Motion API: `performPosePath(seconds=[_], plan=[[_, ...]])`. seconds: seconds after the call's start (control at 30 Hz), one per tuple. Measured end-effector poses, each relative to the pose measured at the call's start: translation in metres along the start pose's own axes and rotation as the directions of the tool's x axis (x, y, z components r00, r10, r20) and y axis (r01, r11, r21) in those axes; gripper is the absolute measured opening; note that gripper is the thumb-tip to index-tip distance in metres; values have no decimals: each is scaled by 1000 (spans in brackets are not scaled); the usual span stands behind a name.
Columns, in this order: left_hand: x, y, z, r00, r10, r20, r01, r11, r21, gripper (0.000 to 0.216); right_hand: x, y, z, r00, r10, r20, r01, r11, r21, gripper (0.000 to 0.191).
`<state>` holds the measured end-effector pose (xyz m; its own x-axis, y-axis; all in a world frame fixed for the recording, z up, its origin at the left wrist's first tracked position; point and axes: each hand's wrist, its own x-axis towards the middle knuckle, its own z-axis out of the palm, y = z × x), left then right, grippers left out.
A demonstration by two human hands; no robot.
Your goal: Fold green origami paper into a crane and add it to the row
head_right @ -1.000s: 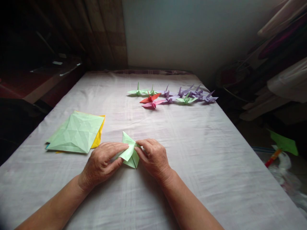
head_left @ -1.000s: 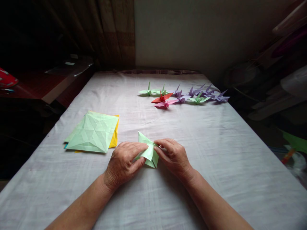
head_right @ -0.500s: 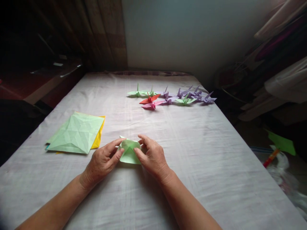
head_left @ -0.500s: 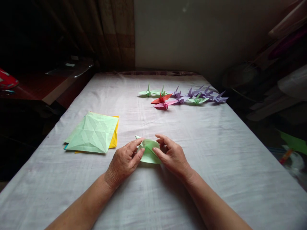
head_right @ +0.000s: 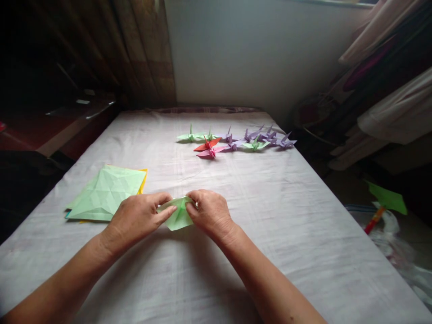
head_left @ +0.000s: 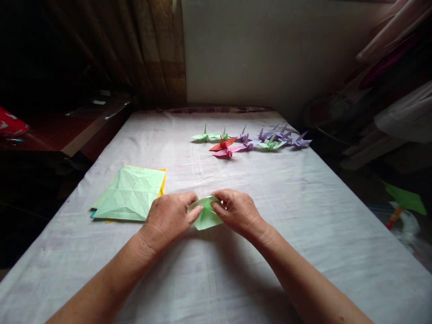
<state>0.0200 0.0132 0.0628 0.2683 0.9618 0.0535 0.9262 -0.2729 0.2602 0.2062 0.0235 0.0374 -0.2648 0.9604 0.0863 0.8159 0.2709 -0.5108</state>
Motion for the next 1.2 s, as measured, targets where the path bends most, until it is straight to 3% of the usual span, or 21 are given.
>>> performPosePath(seconds=[0.13,0.27,0.53,0.63,0.77,0.87,0.93,1.07,1.2], plan=[[1,7,1,999,31,-30,-24,980,197,24,5,-6,-2,999,45,20,-45,998,-41,11],[0,6,3,998,51,-47,-39,974,223,19,8,-6,-3,996,81,46,-77,994,-72,24],[-7,7,9,988,91,-129,-55,964,261,8,4,-6,-2,999,-9,31,13,987,-159,30],[-13,9,12,980,139,-143,-114,979,170,6,1,-3,3,1000,-15,17,18,986,-167,27],[-20,2,16,972,184,-145,-195,978,-70,18,-6,9,12,989,-104,-109,99,994,-48,29],[-24,-10,17,956,285,-67,-292,917,-271,39,-12,19,16,945,-210,-250,222,975,23,29],[-22,-20,17,938,345,-38,-333,865,-375,36,-14,25,18,917,-234,-322,261,964,43,25],[-8,-36,24,935,305,-178,-346,896,-280,29,-13,33,20,915,-204,-347,262,957,128,24],[4,-42,40,921,358,-151,-382,906,-184,30,-12,36,23,931,-193,-311,253,953,166,24]])
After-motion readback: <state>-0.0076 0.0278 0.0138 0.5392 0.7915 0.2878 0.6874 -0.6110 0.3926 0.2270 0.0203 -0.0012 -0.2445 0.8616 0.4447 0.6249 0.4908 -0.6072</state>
